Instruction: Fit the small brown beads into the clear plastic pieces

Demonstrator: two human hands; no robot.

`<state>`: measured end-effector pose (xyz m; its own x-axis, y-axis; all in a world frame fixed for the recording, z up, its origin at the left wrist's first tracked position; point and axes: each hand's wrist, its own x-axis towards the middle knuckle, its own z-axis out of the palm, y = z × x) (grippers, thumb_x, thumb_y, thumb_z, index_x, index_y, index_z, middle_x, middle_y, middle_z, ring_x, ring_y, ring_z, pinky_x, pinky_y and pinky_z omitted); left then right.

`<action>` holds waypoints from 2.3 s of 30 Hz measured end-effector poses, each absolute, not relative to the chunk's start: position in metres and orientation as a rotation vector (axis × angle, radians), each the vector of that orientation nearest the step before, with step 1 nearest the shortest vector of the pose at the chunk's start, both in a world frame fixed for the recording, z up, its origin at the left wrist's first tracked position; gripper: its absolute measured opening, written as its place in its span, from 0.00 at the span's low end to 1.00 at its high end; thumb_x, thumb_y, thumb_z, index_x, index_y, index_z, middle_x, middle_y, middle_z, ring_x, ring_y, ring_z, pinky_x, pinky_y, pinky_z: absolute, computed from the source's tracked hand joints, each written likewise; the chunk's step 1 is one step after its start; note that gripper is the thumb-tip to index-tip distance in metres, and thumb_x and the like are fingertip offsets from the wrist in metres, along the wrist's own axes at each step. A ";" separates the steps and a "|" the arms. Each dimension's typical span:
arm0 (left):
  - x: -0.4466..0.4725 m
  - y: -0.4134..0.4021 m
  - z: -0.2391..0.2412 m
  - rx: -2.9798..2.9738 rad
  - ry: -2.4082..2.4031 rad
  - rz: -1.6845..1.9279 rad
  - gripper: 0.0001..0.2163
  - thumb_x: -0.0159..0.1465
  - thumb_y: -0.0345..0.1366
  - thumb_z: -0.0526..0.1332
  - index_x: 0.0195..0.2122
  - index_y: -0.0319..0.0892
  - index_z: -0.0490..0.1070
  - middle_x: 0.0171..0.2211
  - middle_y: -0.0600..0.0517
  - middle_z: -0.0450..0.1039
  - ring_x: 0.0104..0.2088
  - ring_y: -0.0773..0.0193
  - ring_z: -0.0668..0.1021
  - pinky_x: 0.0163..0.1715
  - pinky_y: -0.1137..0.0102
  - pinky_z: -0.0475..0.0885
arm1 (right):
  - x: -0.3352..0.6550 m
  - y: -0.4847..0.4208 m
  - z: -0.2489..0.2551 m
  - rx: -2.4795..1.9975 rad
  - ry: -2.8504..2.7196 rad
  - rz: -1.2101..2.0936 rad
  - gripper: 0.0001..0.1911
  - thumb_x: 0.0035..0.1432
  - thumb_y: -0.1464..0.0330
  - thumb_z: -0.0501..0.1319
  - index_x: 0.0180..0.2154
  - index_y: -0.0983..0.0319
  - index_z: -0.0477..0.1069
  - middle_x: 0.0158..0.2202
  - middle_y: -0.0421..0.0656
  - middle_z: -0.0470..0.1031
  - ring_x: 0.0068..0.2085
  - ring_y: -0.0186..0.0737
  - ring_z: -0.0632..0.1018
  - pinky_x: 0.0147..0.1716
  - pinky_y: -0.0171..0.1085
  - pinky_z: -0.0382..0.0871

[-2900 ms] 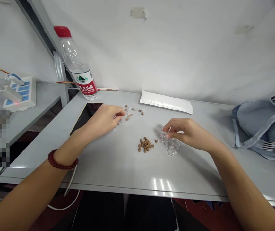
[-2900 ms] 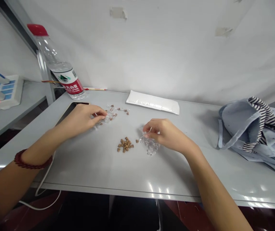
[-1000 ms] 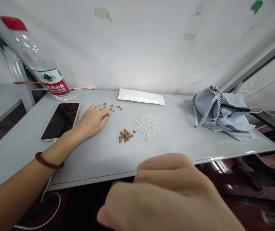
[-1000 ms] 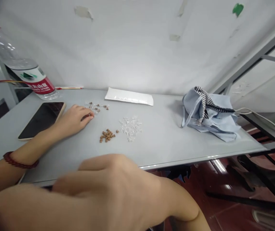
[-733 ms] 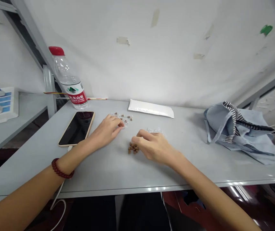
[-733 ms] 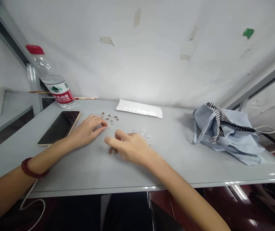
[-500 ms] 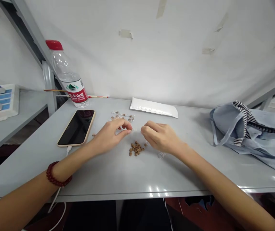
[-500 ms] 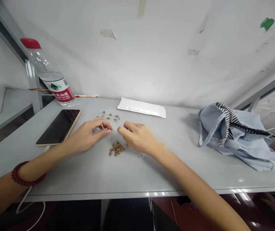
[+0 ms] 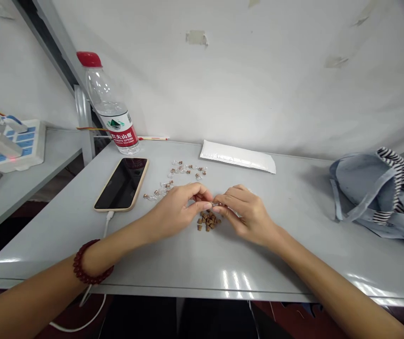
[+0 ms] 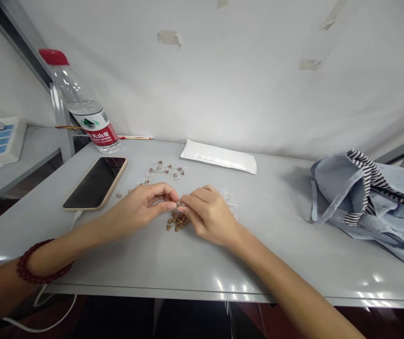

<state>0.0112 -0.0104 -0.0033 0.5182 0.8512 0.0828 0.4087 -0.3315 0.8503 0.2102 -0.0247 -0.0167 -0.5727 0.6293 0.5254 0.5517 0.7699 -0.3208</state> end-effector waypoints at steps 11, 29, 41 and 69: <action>0.009 -0.008 -0.006 2.119 1.140 0.660 0.04 0.62 0.34 0.56 0.32 0.43 0.70 0.32 0.53 0.74 0.33 0.63 0.74 0.36 0.67 0.70 | 0.218 -0.024 -0.012 -1.096 -2.159 0.306 0.12 0.62 0.68 0.54 0.28 0.60 0.71 0.22 0.38 0.72 0.23 0.33 0.68 0.36 0.40 0.61; -0.023 0.030 -0.008 2.375 1.535 0.651 0.06 0.62 0.36 0.56 0.33 0.41 0.71 0.35 0.49 0.76 0.39 0.57 0.73 0.40 0.63 0.69 | 0.248 -0.009 -0.010 -1.349 -2.364 0.303 0.07 0.60 0.70 0.57 0.35 0.62 0.75 0.30 0.44 0.75 0.33 0.39 0.73 0.35 0.41 0.64; -0.010 0.034 -0.032 2.810 1.484 0.571 0.14 0.66 0.32 0.53 0.50 0.38 0.71 0.48 0.44 0.70 0.46 0.52 0.66 0.48 0.59 0.66 | 0.244 -0.020 0.002 -1.420 -2.510 0.479 0.08 0.60 0.71 0.55 0.31 0.62 0.72 0.30 0.43 0.73 0.32 0.38 0.71 0.35 0.39 0.64; 0.021 -0.006 -0.008 1.545 1.010 0.916 0.04 0.52 0.34 0.69 0.26 0.39 0.79 0.20 0.53 0.76 0.24 0.67 0.78 0.28 0.74 0.75 | 0.207 -0.035 -0.022 -0.949 -2.164 0.306 0.10 0.64 0.70 0.54 0.44 0.63 0.71 0.32 0.44 0.74 0.32 0.36 0.74 0.32 0.36 0.69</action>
